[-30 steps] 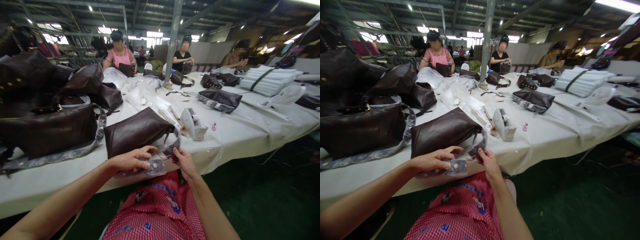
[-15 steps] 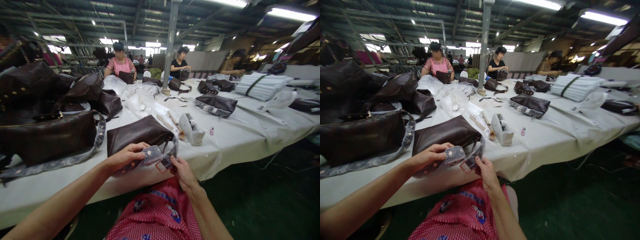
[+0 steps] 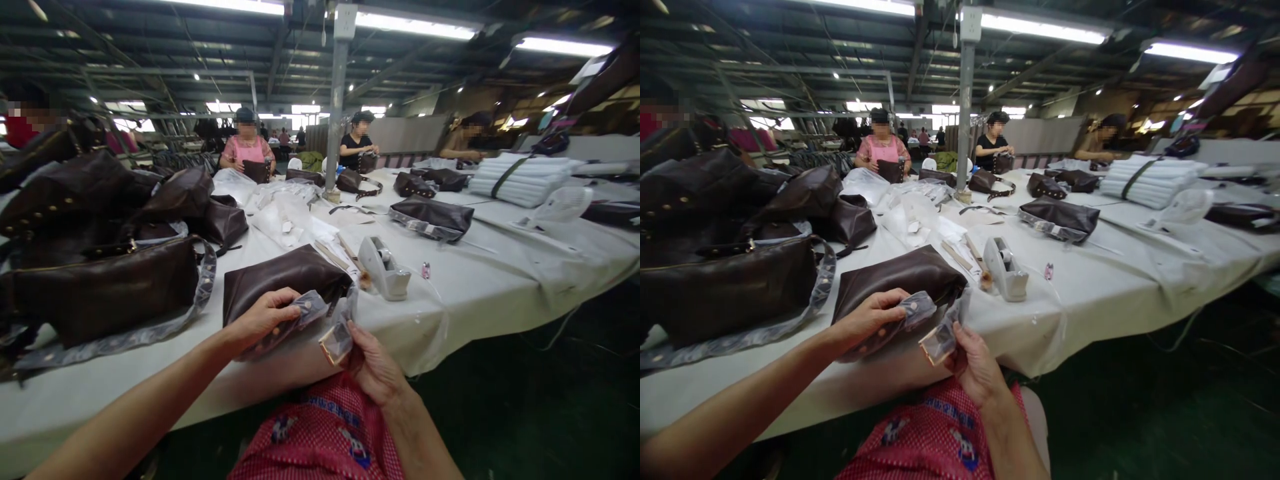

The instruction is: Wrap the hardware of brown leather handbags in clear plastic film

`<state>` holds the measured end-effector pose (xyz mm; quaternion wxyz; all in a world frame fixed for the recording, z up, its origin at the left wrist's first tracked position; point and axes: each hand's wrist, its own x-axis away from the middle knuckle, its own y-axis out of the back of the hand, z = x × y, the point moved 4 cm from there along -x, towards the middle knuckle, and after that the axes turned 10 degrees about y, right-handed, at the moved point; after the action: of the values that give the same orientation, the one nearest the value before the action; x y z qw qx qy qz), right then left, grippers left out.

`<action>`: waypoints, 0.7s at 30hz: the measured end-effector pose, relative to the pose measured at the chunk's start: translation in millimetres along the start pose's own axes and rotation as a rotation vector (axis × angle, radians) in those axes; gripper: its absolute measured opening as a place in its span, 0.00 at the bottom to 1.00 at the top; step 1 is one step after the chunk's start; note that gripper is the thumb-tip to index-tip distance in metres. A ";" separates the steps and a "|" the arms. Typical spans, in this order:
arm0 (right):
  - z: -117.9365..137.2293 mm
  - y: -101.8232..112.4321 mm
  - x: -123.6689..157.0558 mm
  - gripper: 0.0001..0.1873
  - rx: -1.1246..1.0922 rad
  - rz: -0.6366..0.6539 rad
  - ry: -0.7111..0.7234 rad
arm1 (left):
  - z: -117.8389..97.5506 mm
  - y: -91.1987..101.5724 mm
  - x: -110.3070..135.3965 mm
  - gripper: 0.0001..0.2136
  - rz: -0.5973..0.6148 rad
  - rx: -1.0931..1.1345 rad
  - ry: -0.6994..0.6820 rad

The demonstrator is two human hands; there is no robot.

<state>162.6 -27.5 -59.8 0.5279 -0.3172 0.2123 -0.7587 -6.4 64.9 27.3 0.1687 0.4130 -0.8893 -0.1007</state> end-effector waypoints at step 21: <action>-25.0 -12.2 26.2 0.32 0.338 -0.103 0.082 | 20.8 -42.7 -10.1 0.11 0.137 -0.062 0.161</action>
<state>130.5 -48.1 -62.8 0.5253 -0.2033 0.0864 -0.8218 21.6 46.2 -7.7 0.2591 0.3524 -0.8954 -0.0830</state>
